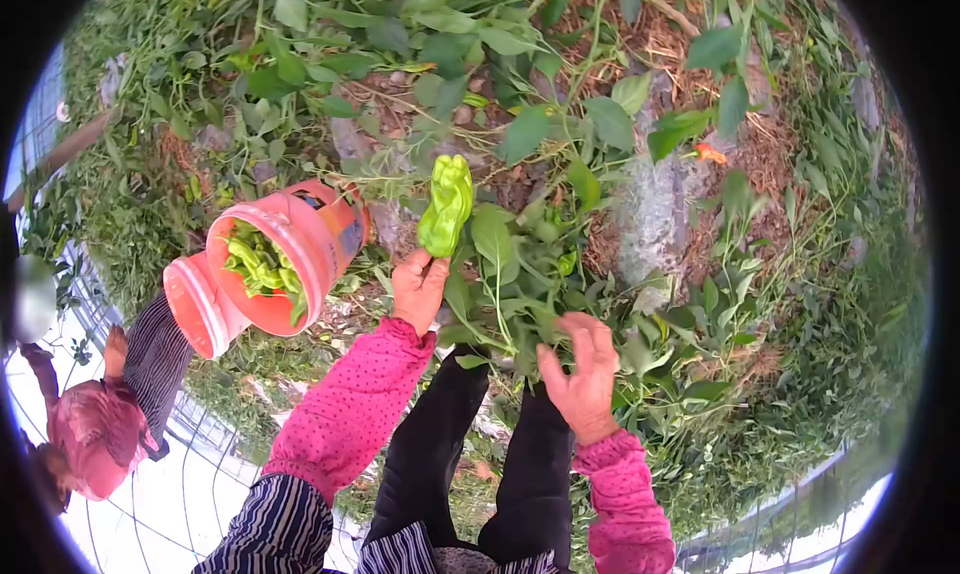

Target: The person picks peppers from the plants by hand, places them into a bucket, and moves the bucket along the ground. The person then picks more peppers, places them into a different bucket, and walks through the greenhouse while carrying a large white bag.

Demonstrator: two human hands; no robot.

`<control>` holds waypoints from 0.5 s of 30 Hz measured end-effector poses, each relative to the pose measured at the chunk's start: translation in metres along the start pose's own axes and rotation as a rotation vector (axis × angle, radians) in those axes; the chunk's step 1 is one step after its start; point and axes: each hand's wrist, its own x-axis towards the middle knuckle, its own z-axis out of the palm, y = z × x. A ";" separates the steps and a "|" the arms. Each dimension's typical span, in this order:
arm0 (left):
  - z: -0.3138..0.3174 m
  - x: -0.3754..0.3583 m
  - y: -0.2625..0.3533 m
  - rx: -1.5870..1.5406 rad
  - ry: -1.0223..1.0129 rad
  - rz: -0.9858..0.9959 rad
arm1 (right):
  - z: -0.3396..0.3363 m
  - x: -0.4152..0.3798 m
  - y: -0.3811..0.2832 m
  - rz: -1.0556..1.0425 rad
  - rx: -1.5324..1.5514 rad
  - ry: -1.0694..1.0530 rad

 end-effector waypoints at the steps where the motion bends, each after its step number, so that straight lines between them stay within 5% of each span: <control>1: -0.011 -0.006 0.010 0.006 0.021 0.008 | -0.008 0.005 -0.012 -0.020 0.110 0.114; 3: -0.027 -0.020 0.041 -0.019 0.043 0.147 | -0.022 0.020 -0.047 -0.009 0.217 0.216; 5: -0.044 -0.039 0.079 -0.014 -0.084 0.112 | -0.031 0.036 -0.076 -0.028 0.263 0.102; 9: -0.046 -0.083 0.137 -0.225 -0.147 0.190 | -0.004 0.040 -0.121 0.031 0.744 -0.362; 15: -0.072 -0.115 0.172 -0.562 -0.024 -0.251 | 0.012 0.015 -0.149 0.136 0.694 -0.770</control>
